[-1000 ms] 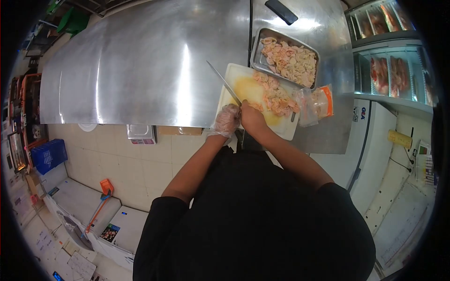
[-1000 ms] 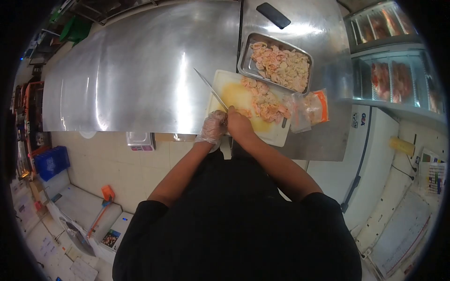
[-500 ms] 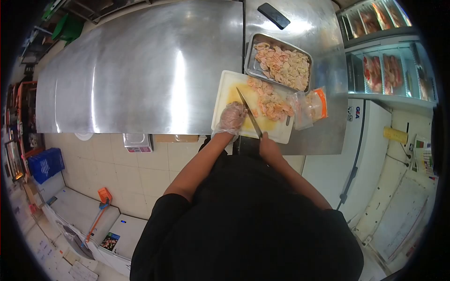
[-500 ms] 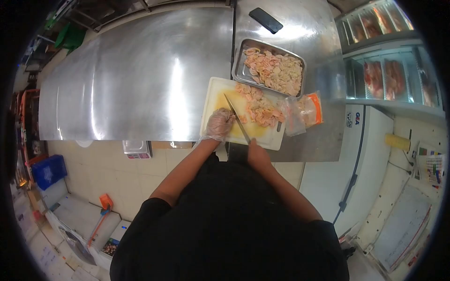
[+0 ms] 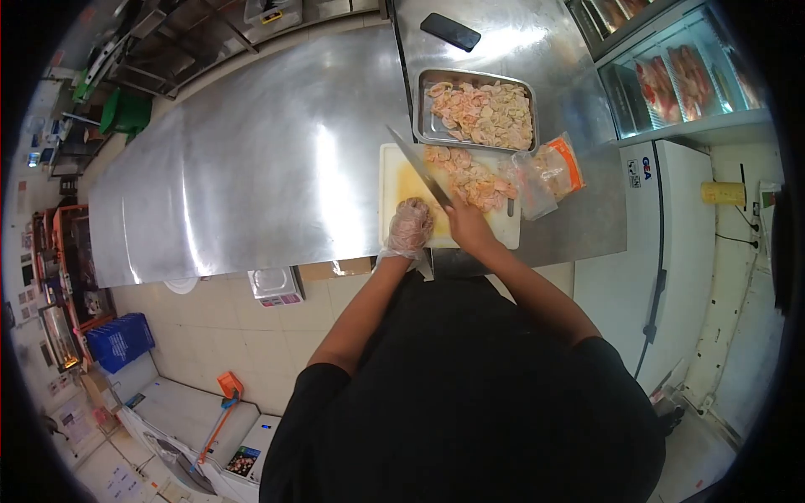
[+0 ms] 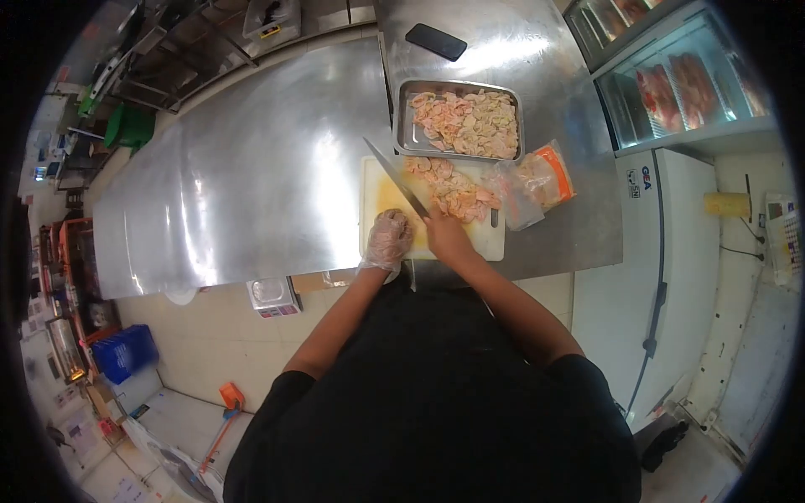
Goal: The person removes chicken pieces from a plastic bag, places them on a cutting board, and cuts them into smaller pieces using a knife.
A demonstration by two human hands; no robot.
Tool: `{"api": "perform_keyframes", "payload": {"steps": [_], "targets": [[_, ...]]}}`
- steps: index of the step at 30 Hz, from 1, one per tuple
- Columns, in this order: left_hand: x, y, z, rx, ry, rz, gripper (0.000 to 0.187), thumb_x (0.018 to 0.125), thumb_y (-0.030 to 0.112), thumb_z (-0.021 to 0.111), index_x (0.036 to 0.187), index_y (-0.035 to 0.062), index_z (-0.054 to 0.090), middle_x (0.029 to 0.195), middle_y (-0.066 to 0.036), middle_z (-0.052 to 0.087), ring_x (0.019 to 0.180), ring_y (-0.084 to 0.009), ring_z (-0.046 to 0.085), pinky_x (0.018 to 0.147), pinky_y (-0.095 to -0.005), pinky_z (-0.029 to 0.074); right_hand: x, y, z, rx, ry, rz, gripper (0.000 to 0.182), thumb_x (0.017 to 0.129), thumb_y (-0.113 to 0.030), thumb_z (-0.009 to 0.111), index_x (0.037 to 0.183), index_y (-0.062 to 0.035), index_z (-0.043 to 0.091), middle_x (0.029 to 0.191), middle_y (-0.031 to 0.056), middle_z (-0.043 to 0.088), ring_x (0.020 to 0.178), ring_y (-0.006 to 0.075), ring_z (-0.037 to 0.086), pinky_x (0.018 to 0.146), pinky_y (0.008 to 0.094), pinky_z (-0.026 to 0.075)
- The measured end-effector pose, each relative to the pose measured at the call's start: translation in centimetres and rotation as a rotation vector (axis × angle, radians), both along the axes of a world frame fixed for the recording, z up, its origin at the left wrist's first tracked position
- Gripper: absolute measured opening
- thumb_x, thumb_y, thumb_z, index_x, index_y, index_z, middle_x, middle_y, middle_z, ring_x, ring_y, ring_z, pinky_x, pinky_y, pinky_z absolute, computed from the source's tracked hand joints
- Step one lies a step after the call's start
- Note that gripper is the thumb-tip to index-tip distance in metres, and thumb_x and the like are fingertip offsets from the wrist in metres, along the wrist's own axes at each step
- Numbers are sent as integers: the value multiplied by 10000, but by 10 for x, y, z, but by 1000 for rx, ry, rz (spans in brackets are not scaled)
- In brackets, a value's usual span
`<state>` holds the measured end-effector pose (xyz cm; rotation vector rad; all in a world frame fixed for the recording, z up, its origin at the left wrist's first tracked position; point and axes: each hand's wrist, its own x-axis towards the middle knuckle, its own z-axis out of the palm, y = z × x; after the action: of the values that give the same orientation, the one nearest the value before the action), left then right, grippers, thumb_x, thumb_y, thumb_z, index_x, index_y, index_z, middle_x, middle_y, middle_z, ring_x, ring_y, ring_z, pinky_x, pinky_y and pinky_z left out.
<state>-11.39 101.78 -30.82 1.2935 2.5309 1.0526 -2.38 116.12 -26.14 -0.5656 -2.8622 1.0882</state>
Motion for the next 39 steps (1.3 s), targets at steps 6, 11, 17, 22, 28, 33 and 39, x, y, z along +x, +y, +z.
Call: {"api": "perform_keyframes", "payload": {"steps": [6, 11, 17, 22, 28, 33, 39], "targets": [[-5, 12, -2, -86, -80, 255, 155, 779, 123, 640, 903, 52, 579, 859, -163, 601, 810, -359, 597, 689, -433, 503, 94, 40, 28, -125, 6, -164, 168, 984, -174, 471, 984, -6, 459, 699, 290, 580, 716, 501, 580, 610, 563, 424], [-2, 34, 0, 159, -396, 408, 199, 783, 169, 650, 950, 62, 641, 857, -170, 656, 782, -342, 637, 720, -399, 524, 141, 72, 36, -257, -4, -234, 214, 999, -206, 469, 955, 1, 444, 730, 288, 574, 742, 506, 563, 603, 543, 405], [12, 52, 8, -201, 68, 161, 280, 740, 252, 681, 963, 83, 691, 946, -172, 672, 833, -326, 652, 772, -388, 523, 159, 101, 26, -361, 57, -213, 226, 999, -214, 480, 947, 1, 434, 739, 278, 563, 740, 505, 549, 597, 522, 397], [5, 57, 8, -341, -64, 263, 276, 734, 248, 671, 960, 93, 706, 868, -198, 673, 776, -367, 651, 745, -415, 530, 164, 123, 30, -351, 114, -160, 223, 996, -208, 483, 934, -1, 429, 726, 266, 556, 727, 493, 553, 583, 512, 389], [-35, 77, 21, 191, -678, 479, 155, 849, 128, 685, 951, 11, 683, 801, -36, 671, 688, -131, 601, 642, -259, 488, 177, 144, 28, -310, 176, -165, 220, 992, -201, 490, 922, -1, 427, 688, 249, 548, 698, 470, 567, 559, 489, 392], [-81, 142, 80, 289, -424, 425, 233, 852, 199, 701, 996, 18, 679, 889, -70, 683, 799, -184, 625, 747, -300, 504, 185, 159, 22, -416, 237, -250, 214, 991, -186, 488, 897, -8, 414, 645, 223, 533, 641, 433, 575, 530, 451, 388], [-49, 123, 88, -372, -142, 352, 423, 789, 379, 734, 1104, 99, 690, 1015, -173, 701, 975, -349, 658, 906, -412, 505, 195, 169, 14, -379, 264, -277, 225, 994, -191, 488, 887, -4, 423, 634, 212, 532, 609, 426, 567, 518, 433, 389]]}}
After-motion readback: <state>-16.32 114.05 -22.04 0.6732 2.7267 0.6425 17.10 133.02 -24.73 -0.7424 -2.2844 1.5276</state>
